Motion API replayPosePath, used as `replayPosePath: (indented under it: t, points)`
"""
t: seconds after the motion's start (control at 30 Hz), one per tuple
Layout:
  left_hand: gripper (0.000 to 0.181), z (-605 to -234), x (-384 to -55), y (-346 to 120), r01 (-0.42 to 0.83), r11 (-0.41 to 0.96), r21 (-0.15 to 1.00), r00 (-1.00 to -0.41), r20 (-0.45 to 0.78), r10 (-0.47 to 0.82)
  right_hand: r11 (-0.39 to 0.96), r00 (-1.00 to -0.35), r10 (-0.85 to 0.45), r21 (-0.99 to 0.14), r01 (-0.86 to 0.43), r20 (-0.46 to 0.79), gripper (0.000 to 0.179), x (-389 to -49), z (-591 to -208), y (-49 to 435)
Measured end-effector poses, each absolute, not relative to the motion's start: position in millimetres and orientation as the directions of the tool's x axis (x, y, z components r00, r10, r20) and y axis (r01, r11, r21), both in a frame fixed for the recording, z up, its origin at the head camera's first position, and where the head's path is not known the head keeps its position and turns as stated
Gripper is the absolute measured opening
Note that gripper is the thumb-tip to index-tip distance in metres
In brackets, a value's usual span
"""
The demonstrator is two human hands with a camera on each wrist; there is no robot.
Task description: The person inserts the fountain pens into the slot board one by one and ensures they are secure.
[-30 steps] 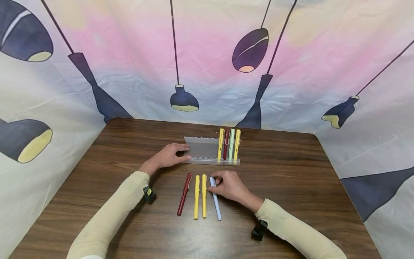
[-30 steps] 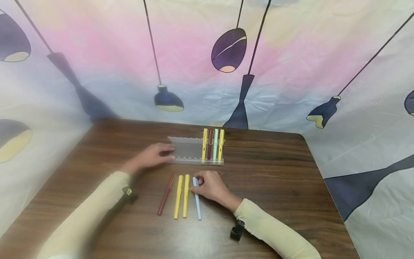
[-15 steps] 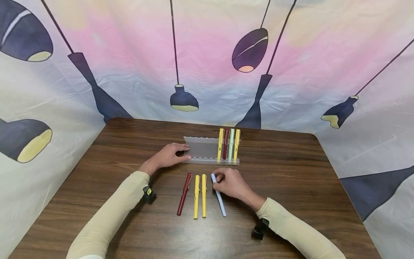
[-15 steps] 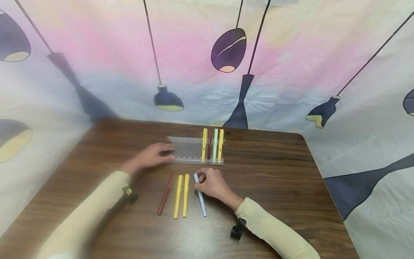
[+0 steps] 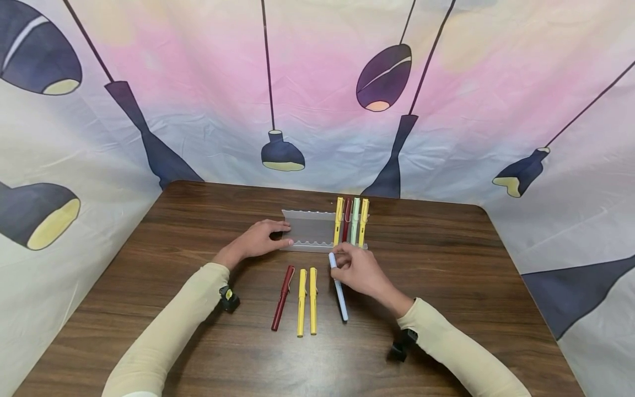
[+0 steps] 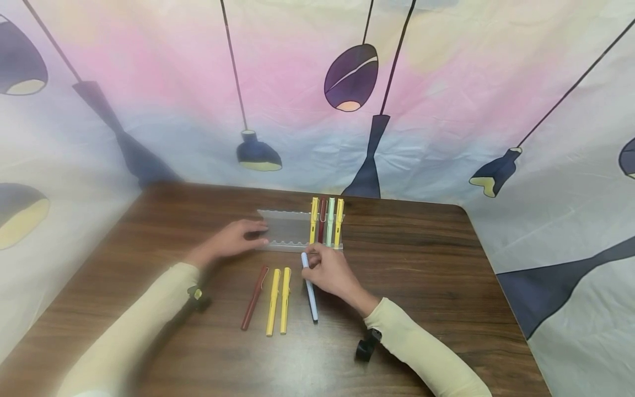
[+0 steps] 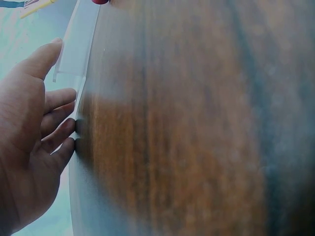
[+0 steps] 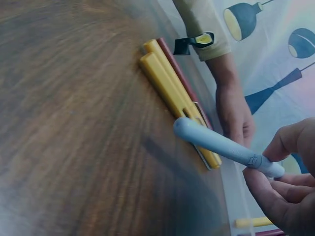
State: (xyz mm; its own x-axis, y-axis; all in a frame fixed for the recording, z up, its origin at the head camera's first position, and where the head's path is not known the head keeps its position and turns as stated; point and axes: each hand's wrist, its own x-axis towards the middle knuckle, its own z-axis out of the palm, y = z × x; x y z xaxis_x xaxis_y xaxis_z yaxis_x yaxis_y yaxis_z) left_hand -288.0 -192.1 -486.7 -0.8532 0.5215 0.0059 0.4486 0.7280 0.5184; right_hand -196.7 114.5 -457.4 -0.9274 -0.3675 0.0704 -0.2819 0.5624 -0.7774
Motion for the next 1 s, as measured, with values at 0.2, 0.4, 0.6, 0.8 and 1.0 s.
replayPosePath:
  t: [0.2,0.4,0.6,0.8,1.0]
  points:
    - [0.061,-486,-289,-192,0.458,0.729,0.508,-0.849,0.006,0.529,0.545,-0.938,-0.335,-0.793,-0.273,0.092,0.036,-201,-449,116]
    - [0.06,-488,-291,-192,0.477,0.721,0.502,-0.838,0.014,0.545,0.535,-0.942,-0.31,-0.794,-0.287,0.131,0.037,-205,-442,117]
    - [0.06,-488,-291,-193,0.469,0.729,0.498,-0.843,0.007,0.538,0.539,-0.936,-0.306,-0.779,-0.319,0.172,0.039,-210,-435,117]
    - [0.06,-488,-291,-194,0.464,0.728,0.505,-0.845,0.006,0.535,0.525,-0.934,-0.292,-0.783,-0.335,0.204,0.04,-217,-431,115]
    - [0.06,-490,-291,-194,0.471,0.72,0.51,-0.841,0.015,0.541,0.48,-0.93,-0.271,-0.802,-0.354,0.248,0.038,-225,-429,115]
